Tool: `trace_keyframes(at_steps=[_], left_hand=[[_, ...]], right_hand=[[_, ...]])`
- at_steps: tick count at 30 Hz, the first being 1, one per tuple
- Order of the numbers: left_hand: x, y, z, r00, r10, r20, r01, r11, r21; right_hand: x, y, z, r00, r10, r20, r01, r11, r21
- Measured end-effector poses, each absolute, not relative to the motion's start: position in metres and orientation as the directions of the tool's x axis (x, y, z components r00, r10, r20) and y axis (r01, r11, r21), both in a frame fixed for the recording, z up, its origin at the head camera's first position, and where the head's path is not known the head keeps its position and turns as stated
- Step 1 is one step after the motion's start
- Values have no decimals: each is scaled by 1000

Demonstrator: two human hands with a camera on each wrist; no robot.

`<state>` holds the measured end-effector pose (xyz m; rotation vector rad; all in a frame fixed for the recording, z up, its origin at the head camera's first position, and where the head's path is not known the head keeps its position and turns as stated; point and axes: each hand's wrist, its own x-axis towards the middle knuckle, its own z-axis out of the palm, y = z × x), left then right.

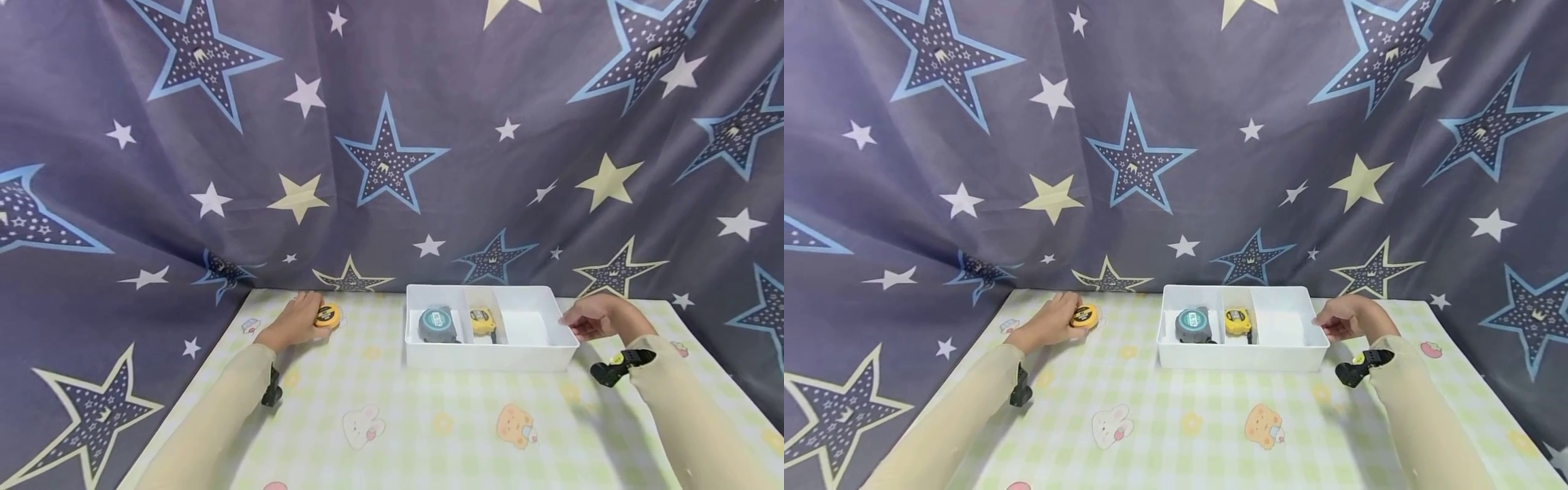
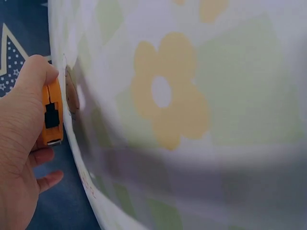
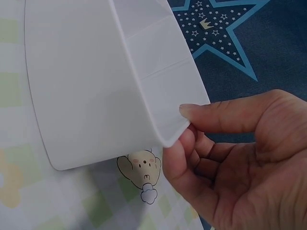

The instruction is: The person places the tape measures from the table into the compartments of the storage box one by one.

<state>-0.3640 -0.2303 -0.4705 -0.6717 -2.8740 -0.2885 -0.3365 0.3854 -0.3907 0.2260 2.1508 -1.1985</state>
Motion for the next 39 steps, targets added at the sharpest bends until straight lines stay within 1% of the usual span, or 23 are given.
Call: trace_keyframes(at_steps=[4,14,25,31,39], left_hand=[[-365,-221,-466,-874,430,226,468,871,152],[-367,-216,-459,-863,446,237,484,865,131],[-365,-200,-452,-854,459,243,500,854,143],[-363,-187,-442,-855,461,238,505,844,182],[-368,-179,-423,-840,489,236,531,830,171]], right_hand=[[-336,389,-389,-763,-148,-630,453,574,-682],[-341,385,-386,-742,-185,-644,465,549,-694],[-338,386,-386,-745,-153,-649,474,564,-676],[-337,390,-383,-747,-145,-649,473,570,-672],[-337,386,-384,-752,-138,-645,475,564,-675]])
